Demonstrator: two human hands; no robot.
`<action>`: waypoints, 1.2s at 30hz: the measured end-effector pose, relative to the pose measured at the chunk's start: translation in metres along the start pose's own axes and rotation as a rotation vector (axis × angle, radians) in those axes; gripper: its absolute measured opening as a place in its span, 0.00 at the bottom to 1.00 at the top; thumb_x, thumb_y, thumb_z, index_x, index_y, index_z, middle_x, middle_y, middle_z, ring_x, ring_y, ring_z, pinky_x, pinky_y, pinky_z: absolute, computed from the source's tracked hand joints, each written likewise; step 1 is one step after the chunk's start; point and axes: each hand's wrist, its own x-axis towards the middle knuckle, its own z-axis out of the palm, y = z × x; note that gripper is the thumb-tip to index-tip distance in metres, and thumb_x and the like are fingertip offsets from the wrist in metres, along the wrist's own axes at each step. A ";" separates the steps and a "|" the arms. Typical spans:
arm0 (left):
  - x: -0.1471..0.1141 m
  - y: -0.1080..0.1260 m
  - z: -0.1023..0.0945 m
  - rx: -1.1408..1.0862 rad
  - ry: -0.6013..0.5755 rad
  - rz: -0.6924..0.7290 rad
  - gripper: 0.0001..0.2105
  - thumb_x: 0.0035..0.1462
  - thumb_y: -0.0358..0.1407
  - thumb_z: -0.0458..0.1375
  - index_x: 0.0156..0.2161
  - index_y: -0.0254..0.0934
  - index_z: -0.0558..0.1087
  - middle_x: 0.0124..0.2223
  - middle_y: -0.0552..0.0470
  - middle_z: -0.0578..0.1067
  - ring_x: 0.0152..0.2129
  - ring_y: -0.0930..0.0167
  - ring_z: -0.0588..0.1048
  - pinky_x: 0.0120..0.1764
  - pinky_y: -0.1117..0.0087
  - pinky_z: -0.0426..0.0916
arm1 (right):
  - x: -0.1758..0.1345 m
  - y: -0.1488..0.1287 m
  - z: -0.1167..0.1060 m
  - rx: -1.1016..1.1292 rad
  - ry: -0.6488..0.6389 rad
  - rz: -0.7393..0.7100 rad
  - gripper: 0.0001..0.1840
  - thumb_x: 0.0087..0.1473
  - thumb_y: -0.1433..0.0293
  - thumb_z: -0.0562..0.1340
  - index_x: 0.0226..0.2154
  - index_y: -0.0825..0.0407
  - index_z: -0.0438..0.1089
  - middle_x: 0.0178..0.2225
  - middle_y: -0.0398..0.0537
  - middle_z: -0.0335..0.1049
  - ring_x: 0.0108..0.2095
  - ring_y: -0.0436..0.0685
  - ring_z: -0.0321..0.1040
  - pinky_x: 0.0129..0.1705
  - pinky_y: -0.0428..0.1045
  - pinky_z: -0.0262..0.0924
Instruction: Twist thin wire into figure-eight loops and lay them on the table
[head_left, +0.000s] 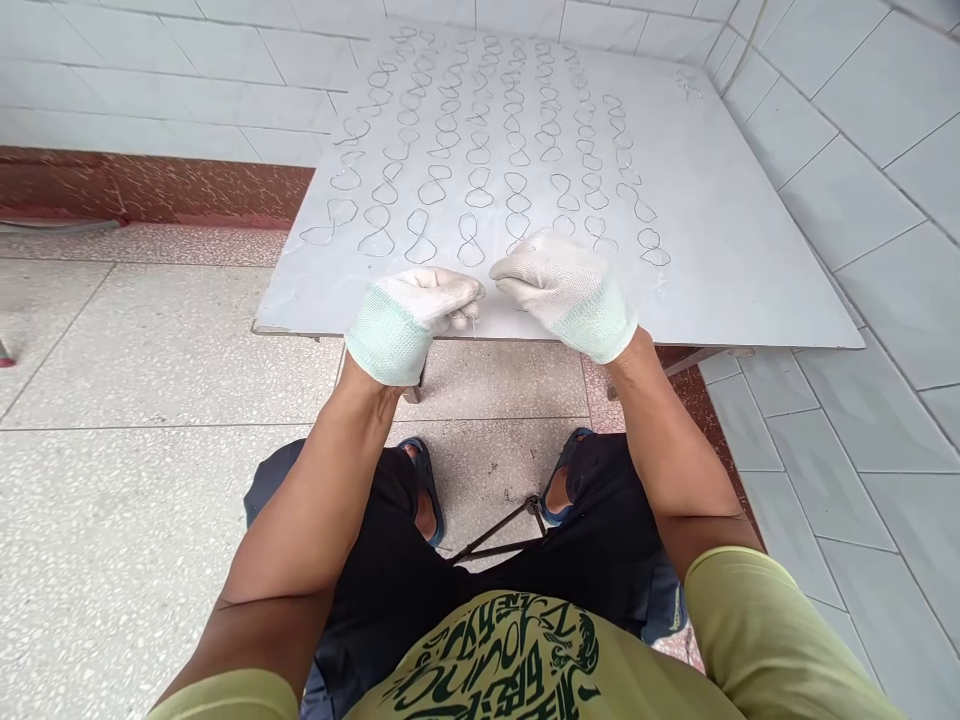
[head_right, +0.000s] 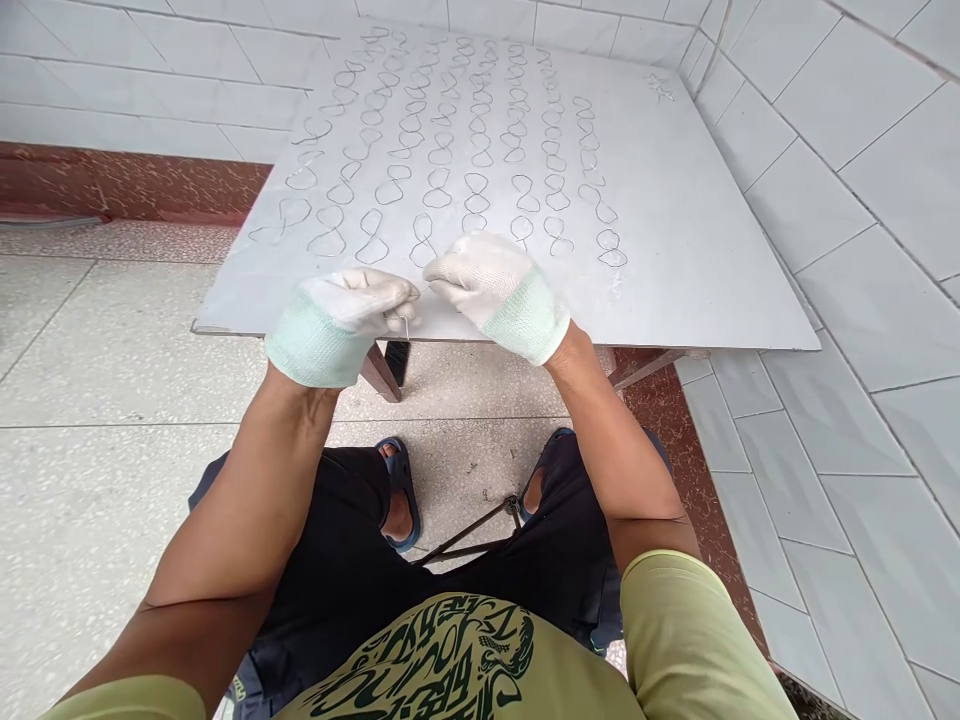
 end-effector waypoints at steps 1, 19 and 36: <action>0.000 0.000 0.000 -0.002 0.006 0.000 0.16 0.62 0.41 0.73 0.26 0.35 0.79 0.25 0.49 0.76 0.25 0.72 0.70 0.35 0.64 0.62 | 0.001 0.001 -0.001 -0.020 -0.031 -0.014 0.16 0.73 0.63 0.61 0.32 0.43 0.77 0.42 0.49 0.80 0.56 0.67 0.76 0.70 0.62 0.64; 0.004 -0.007 -0.006 0.001 0.039 -0.001 0.13 0.55 0.44 0.75 0.30 0.36 0.84 0.30 0.45 0.82 0.26 0.69 0.79 0.32 0.69 0.74 | -0.004 -0.004 0.004 -0.087 -0.050 0.042 0.28 0.73 0.53 0.59 0.22 0.44 0.58 0.27 0.52 0.67 0.49 0.68 0.73 0.59 0.59 0.67; -0.004 -0.006 -0.005 0.104 0.138 0.032 0.18 0.54 0.50 0.76 0.32 0.38 0.81 0.31 0.47 0.81 0.33 0.66 0.80 0.39 0.67 0.75 | 0.006 -0.007 0.013 -0.340 -0.056 0.032 0.24 0.79 0.63 0.54 0.29 0.47 0.70 0.34 0.51 0.78 0.42 0.63 0.76 0.50 0.57 0.65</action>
